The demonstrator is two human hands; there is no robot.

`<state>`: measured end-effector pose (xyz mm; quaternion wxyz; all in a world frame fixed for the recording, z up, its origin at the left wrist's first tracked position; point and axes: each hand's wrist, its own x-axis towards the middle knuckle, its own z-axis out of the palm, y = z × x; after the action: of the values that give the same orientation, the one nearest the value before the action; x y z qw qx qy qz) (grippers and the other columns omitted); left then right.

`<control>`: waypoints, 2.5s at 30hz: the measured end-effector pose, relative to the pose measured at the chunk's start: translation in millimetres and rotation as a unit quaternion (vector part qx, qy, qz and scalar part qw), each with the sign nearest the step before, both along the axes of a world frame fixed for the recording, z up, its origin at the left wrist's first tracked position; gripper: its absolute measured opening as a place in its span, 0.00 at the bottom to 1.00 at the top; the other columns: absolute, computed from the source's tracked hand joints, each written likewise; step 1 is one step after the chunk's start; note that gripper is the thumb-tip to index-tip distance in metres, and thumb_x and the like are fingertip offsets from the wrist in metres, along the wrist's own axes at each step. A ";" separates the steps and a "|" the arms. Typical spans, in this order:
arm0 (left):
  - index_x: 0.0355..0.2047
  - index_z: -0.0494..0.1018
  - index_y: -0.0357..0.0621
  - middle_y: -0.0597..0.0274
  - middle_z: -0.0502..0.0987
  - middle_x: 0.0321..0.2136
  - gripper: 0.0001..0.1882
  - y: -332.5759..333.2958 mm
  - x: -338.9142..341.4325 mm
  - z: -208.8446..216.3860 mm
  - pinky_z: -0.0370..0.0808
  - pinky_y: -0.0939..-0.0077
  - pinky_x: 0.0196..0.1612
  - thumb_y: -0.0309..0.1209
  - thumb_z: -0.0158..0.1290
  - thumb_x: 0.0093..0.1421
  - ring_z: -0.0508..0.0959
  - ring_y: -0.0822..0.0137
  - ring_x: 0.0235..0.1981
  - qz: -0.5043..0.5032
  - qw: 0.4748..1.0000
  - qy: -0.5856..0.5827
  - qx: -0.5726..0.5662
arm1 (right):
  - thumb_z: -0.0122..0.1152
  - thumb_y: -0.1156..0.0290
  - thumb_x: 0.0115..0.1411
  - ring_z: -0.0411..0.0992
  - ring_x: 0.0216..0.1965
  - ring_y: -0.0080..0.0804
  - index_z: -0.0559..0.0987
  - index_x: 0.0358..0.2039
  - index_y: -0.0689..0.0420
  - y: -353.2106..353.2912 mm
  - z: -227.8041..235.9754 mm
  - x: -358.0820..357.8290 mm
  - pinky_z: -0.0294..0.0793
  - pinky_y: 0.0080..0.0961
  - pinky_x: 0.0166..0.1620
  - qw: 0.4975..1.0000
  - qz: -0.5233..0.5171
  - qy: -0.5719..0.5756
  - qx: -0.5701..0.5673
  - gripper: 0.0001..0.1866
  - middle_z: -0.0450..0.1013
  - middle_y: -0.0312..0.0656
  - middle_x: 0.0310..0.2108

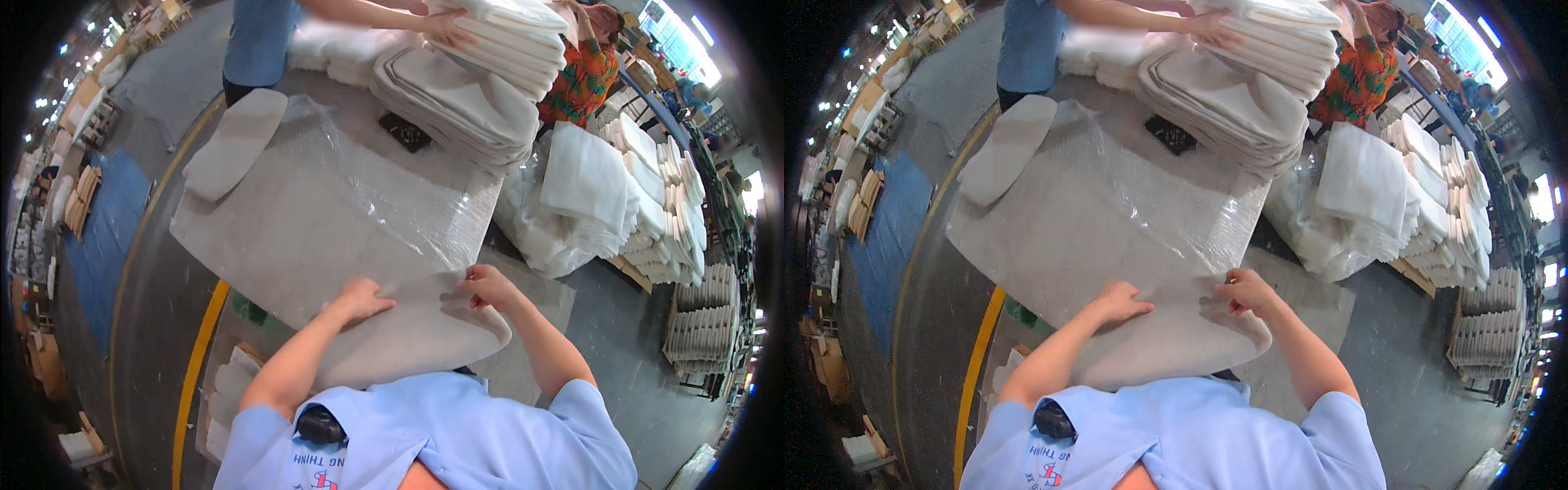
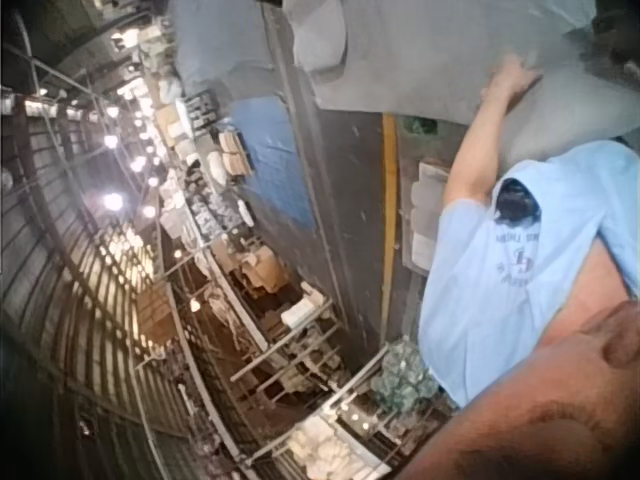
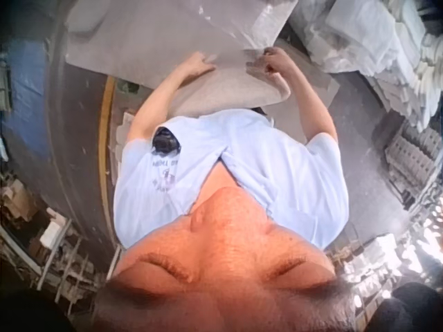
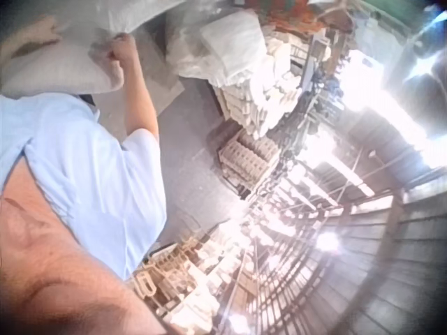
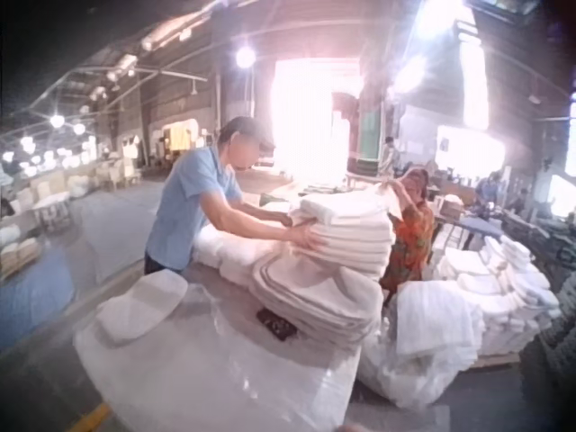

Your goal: The person folds white fabric pieces on a table and stacks them. They handle each piece one at a time, smoothing and aligning edges before placing them into a growing stack. Coworkers are visible nearby also folding similar items.

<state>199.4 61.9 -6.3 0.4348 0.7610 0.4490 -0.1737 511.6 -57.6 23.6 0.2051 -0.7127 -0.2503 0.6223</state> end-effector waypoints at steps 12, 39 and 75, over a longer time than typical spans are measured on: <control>0.36 0.81 0.43 0.42 0.84 0.34 0.29 -38.0 -1.5 -25.5 0.76 0.41 0.44 0.55 0.43 0.75 0.83 0.37 0.40 0.054 0.984 -0.037 0.164 | 0.55 0.68 0.76 0.83 0.27 0.39 0.74 0.44 0.56 31.7 -65.4 -50.3 0.84 0.34 0.25 0.965 -0.259 0.035 0.005 0.06 0.74 0.41 0.33; 0.41 0.82 0.49 0.45 0.84 0.41 0.21 -38.8 -60.9 -14.4 0.77 0.42 0.47 0.53 0.51 0.71 0.82 0.39 0.46 0.123 0.978 -0.033 0.163 | 0.67 0.55 0.67 0.81 0.43 0.35 0.85 0.50 0.59 -102.7 1.8 -15.7 0.79 0.33 0.51 0.954 -0.104 -0.222 0.173 0.21 0.83 0.47 0.44; 0.41 0.83 0.45 0.45 0.84 0.41 0.24 -43.4 -53.9 9.8 0.77 0.43 0.46 0.52 0.48 0.71 0.83 0.40 0.44 0.093 0.970 -0.016 0.222 | 0.68 0.60 0.62 0.75 0.32 0.26 0.87 0.39 0.64 -103.3 -0.4 -31.5 0.74 0.30 0.36 0.932 -0.275 -0.148 0.183 0.17 0.81 0.40 0.29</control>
<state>145.5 18.5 3.5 0.2762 0.7963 0.5379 -0.0165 480.1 -160.8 23.3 0.4554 -0.7878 -0.1816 0.3728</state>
